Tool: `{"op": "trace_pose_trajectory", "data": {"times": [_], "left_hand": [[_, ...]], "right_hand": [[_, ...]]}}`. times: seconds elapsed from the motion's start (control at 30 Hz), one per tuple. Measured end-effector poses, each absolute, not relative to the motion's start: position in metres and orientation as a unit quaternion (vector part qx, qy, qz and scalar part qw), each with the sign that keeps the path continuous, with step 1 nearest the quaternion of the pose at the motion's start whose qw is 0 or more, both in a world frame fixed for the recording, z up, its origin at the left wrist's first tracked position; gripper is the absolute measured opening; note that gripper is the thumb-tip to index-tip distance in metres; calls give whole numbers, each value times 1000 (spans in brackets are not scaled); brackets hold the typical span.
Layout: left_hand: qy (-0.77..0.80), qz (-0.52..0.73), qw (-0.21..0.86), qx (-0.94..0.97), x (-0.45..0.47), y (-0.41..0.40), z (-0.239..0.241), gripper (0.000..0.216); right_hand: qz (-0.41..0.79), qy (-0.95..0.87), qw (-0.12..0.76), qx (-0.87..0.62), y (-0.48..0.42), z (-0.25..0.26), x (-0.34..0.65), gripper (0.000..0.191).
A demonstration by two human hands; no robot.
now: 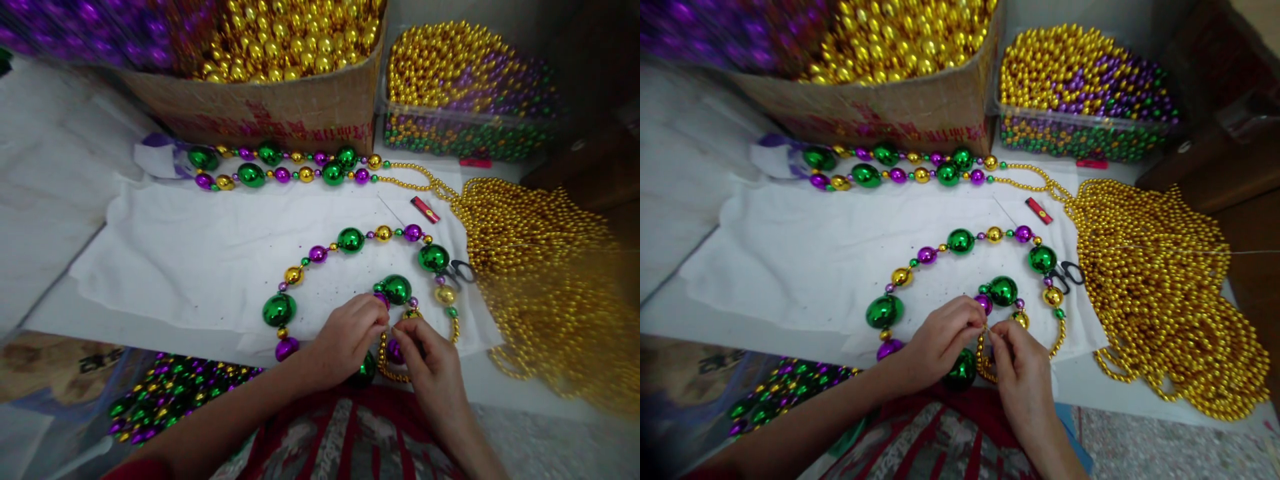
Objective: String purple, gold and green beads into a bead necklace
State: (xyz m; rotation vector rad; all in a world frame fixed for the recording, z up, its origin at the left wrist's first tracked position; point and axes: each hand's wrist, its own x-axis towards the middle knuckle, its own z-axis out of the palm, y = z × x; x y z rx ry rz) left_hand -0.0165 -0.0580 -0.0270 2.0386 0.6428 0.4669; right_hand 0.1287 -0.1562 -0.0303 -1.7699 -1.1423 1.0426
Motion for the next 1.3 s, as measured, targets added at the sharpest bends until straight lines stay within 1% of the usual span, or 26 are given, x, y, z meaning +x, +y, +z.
{"op": "trace_pose_trajectory", "data": {"times": [0.3, 0.47, 0.6, 0.7, 0.77, 0.83, 0.9, 0.97, 1.0, 1.1, 1.2, 1.3], "left_hand": [[256, 198, 469, 822, -15, -57, -30, 18], [254, 198, 473, 820, -15, -57, -34, 17], [254, 196, 471, 822, -15, -57, -38, 18], [250, 194, 474, 822, -14, -56, -38, 18], [241, 192, 480, 821, -15, -54, -37, 17], [229, 187, 490, 820, -15, -52, -35, 17], [213, 175, 498, 822, -14, -51, -35, 16], [203, 161, 499, 827, -13, -50, -35, 16], [200, 155, 496, 830, -13, -51, -35, 16], [208, 156, 487, 834, -13, -53, -34, 15], [242, 204, 479, 819, -15, -56, -30, 10], [267, 238, 472, 806, -16, -58, -27, 10]], "right_hand": [[329, -473, 386, -720, -158, -33, 125, 12], [264, -529, 400, -700, -159, -36, 125, 22], [220, -595, 367, -680, -161, -39, 127, 22], [206, -599, 357, -686, -161, -40, 128, 21], [260, -554, 382, -692, -159, -39, 129, 19], [393, -451, 430, -676, -156, -38, 132, 19], [556, -301, 468, -617, -152, -38, 136, 20], [675, -166, 475, -539, -149, -38, 140, 25], [710, -120, 473, -508, -148, -39, 141, 26], [736, -52, 482, -472, -146, -39, 143, 28], [710, -35, 505, -489, -144, -38, 141, 29], [698, -39, 509, -502, -142, -36, 139, 30]]}}
